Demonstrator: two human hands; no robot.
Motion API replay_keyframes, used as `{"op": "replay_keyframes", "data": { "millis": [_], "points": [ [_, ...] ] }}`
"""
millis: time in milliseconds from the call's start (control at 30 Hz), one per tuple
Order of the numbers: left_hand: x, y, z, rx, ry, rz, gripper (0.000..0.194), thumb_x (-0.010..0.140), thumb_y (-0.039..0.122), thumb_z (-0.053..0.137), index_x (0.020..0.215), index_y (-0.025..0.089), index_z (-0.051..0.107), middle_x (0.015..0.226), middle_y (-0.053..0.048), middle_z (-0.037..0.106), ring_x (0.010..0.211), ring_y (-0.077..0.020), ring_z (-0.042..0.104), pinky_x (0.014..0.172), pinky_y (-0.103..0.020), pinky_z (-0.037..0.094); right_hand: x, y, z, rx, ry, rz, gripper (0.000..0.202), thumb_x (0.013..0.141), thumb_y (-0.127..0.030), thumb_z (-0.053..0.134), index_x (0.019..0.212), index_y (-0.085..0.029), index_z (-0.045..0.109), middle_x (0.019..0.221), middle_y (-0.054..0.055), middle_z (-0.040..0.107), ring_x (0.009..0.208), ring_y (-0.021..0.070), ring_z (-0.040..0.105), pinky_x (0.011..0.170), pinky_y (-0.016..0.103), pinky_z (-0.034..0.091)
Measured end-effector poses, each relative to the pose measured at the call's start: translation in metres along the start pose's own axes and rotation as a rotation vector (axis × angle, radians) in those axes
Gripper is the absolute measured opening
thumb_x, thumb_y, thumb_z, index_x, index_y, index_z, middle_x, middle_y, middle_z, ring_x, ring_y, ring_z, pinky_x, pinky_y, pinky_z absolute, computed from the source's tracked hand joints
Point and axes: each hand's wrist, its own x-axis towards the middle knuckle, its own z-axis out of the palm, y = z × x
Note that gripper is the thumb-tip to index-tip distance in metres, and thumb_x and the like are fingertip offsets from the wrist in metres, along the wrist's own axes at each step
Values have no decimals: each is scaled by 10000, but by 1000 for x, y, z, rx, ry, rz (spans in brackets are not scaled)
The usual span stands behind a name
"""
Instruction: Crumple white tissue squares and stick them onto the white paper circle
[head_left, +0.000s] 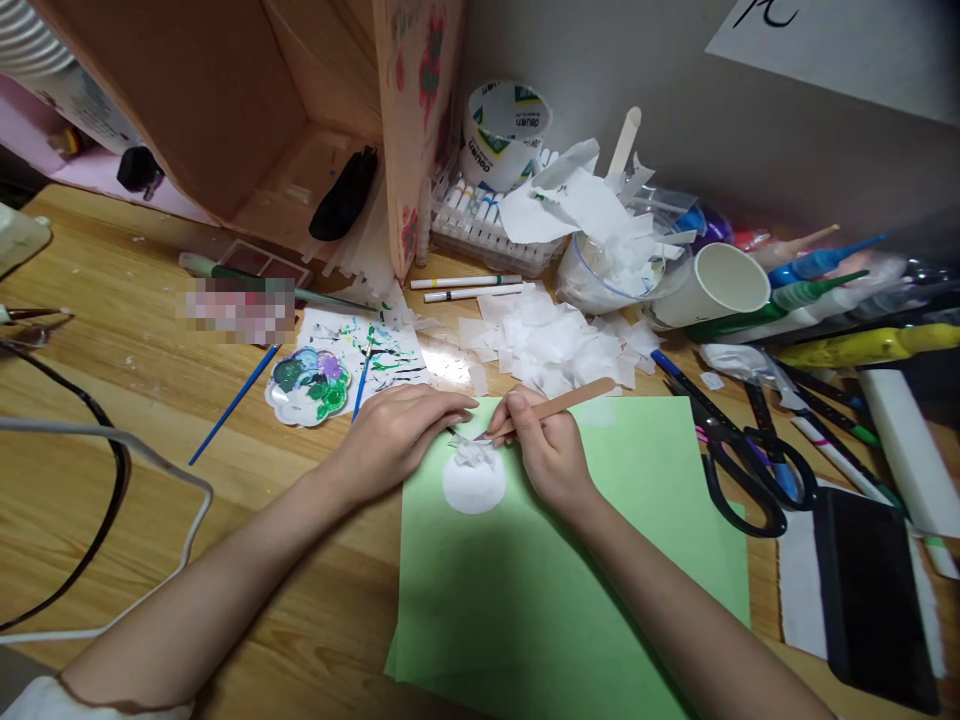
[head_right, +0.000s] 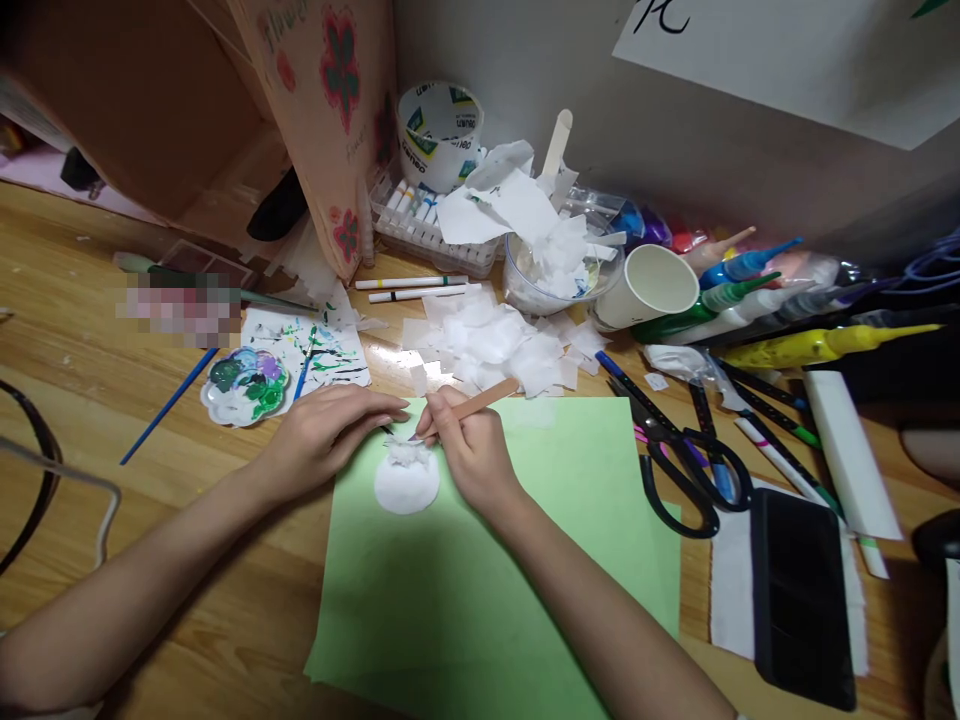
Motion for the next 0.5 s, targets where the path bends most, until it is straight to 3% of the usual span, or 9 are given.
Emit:
{"op": "replay_keyframes", "data": {
  "millis": [500],
  "points": [
    [0,3,1,51,-8,15,208,891,254,451,1018,206,609,933,-29,694,850,-134,635,759,-247,467,6,0,-3,-93,-131,-81,406,900,-430,384,621,-186,549,603,9,560,577,126,543,567,251,440]
  ]
}}
